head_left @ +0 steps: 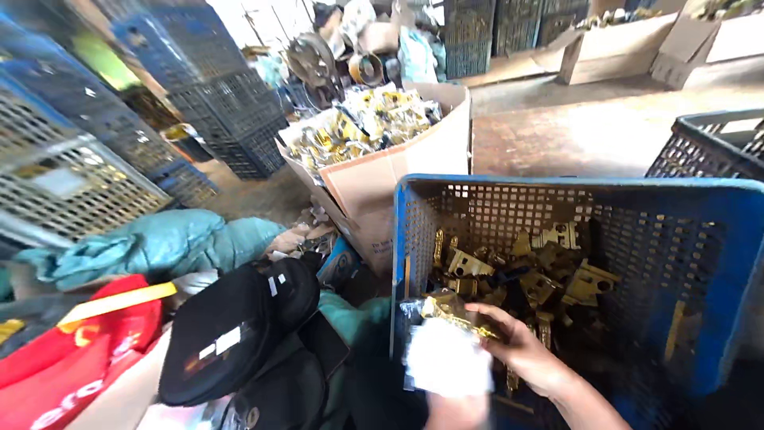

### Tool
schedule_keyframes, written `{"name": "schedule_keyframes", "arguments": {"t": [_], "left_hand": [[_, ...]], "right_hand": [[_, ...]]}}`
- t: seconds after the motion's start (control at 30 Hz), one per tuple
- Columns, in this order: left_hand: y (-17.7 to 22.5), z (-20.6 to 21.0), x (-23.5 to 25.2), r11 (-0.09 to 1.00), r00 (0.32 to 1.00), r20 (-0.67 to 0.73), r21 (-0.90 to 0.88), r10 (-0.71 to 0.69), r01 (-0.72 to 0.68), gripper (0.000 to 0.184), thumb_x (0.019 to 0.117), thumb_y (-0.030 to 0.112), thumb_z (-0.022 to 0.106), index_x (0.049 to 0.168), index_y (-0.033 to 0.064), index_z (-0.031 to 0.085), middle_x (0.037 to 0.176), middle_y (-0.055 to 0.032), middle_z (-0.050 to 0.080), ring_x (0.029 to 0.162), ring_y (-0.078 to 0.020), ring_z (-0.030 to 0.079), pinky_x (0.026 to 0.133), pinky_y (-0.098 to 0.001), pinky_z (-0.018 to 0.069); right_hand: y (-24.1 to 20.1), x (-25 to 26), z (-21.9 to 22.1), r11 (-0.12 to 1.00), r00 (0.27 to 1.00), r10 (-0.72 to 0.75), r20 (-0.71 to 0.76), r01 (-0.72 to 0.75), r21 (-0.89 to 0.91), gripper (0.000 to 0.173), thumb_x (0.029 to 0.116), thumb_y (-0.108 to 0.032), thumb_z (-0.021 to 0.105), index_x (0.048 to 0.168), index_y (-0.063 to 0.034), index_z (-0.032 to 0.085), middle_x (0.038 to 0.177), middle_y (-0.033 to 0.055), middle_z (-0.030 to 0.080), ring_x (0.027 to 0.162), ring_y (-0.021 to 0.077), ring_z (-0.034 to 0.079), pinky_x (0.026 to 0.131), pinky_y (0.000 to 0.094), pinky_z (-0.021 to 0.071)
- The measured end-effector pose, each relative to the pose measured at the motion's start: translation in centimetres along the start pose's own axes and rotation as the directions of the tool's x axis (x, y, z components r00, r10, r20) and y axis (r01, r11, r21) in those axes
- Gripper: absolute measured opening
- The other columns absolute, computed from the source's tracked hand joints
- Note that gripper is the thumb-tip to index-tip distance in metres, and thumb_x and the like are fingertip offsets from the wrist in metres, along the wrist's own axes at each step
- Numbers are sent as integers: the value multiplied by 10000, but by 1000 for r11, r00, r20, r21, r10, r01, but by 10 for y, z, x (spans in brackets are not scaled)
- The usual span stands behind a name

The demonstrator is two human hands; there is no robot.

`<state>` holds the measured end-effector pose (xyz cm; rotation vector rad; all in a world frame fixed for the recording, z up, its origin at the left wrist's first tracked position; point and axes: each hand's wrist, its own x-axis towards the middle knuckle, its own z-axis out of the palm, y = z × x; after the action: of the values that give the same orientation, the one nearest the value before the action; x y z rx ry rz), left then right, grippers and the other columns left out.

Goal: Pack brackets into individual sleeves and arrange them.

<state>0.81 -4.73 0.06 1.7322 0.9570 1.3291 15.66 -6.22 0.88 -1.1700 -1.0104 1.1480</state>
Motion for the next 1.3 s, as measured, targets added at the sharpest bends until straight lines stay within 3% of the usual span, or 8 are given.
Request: {"name": "schedule_keyframes", "arguments": {"t": [0.27,0.43,0.57,0.7,0.87,1.0,1.17,1.3], "left_hand": [[8,-45,9,824,885,157,-323,-438,465,355,872,-64,642,1210,-94,537,977,-28,717,914,-33,697,878,-250,584],[1,-46,6,826,902,79,-374,-425,422,572,761,-111,720,1275,-103,467,1009,-22,721,928,-21,705,865,-232,600],[-5,-22,2,919,956,109,-263,-273,293,570,733,-67,800,1207,-188,506,1033,-74,716,976,1,674,911,-202,560],[-6,-8,1,978,984,142,-165,-106,129,490,710,-33,806,1101,-224,581,997,-138,717,969,8,667,922,-164,529],[21,-15,5,764,841,416,-396,-346,510,547,764,-94,736,1270,-90,529,1081,11,709,988,-7,676,914,-220,567],[-3,-17,13,884,900,316,-264,-300,387,588,814,-92,708,1348,-154,470,1240,-90,661,1100,-8,634,974,-194,526],[-43,-36,26,976,984,-46,-142,-175,167,488,794,5,776,1191,-150,538,995,-49,686,877,-20,676,827,-217,589],[-3,-42,4,758,758,518,-282,-396,589,465,617,19,889,1023,73,668,854,92,726,795,-14,693,768,-221,597]], "right_hand": [[-64,3,-44,605,841,352,411,131,-785,210,872,-71,772,1045,44,746,1055,269,691,1005,417,655,917,586,500],[-120,29,-48,604,724,-690,-25,555,-572,312,946,-142,700,1215,-4,625,1143,75,689,892,65,710,766,247,628],[-75,12,-16,725,942,-292,165,331,-604,465,945,-219,716,1283,88,626,1273,260,646,1086,299,690,952,428,571],[-21,-5,-9,907,987,-27,159,91,-411,180,986,-90,617,1034,61,703,945,110,699,816,61,660,791,216,557],[-12,-24,-15,984,988,122,98,-107,-142,76,979,-100,621,916,-68,649,721,-107,640,641,-34,617,648,172,542],[-4,-34,-26,985,936,172,309,-166,-45,101,953,-9,611,1016,-20,689,828,-57,716,726,39,698,730,256,615],[6,-35,-8,983,987,158,-31,-154,103,271,823,-59,789,740,-162,552,603,-85,619,462,13,560,465,186,500],[1,-39,9,985,967,120,224,-89,-146,308,713,-37,838,642,-62,538,621,-63,558,530,-33,504,499,151,425]]}}
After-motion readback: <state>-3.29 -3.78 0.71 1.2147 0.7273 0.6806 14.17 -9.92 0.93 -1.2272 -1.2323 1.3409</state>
